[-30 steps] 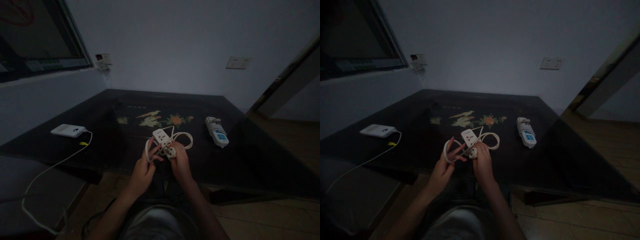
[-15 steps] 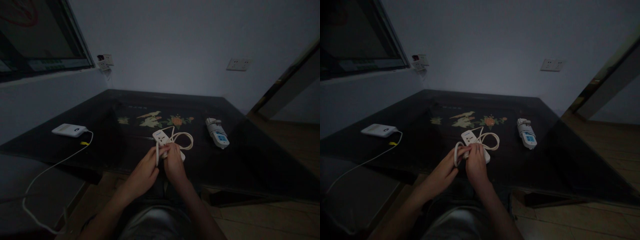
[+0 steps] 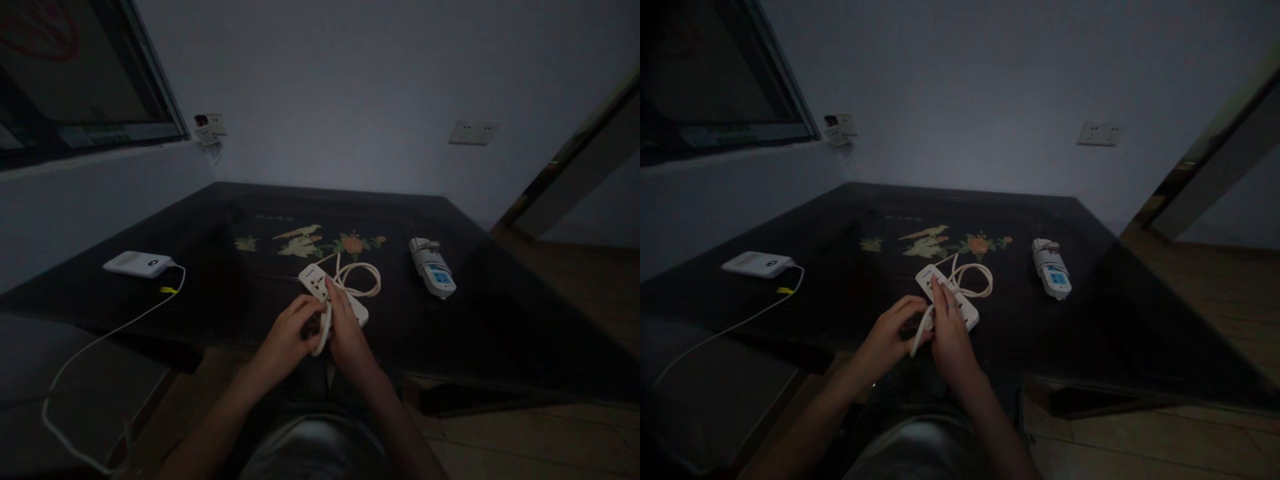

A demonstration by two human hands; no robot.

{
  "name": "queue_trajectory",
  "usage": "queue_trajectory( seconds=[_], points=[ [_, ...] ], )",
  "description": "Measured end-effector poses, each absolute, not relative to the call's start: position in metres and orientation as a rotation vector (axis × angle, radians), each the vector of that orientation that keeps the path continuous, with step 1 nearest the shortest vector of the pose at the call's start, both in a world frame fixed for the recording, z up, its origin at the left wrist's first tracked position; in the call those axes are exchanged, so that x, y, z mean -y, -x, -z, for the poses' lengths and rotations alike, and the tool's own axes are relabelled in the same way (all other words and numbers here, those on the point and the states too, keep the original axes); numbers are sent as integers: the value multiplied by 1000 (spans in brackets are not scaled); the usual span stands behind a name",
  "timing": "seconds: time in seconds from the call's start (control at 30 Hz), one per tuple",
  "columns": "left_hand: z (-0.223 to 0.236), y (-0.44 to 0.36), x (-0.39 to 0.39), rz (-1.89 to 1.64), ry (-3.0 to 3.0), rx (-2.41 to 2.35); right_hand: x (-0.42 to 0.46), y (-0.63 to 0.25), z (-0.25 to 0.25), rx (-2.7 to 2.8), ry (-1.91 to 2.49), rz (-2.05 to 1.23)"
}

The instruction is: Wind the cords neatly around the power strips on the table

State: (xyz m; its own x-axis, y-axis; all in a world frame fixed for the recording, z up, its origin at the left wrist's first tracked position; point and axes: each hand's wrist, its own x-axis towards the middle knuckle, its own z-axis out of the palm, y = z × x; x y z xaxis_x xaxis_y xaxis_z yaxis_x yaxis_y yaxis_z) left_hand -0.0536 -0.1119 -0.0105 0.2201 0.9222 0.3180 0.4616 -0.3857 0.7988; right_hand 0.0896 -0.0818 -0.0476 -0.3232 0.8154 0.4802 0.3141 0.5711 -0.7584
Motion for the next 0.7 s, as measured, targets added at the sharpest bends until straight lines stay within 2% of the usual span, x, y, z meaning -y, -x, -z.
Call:
queue_trajectory(
  seconds=[0.17, 0.4, 0.53, 0.7],
  points=[
    [12, 49, 110, -1195, -1898, -1330, 93, -109, 25, 1627, 980, -687],
    [10, 45, 106, -1269, -1863, -1295, 115, -96, 5, 1760, 919, -563],
    [18, 47, 99, -1282, -1763, -1287, 98, -107, 0, 1669, 1028, -503],
    [33, 54, 96, -1270, -1758, -1211, 53, -134, 1, 1553, 1141, -592]
  ],
)
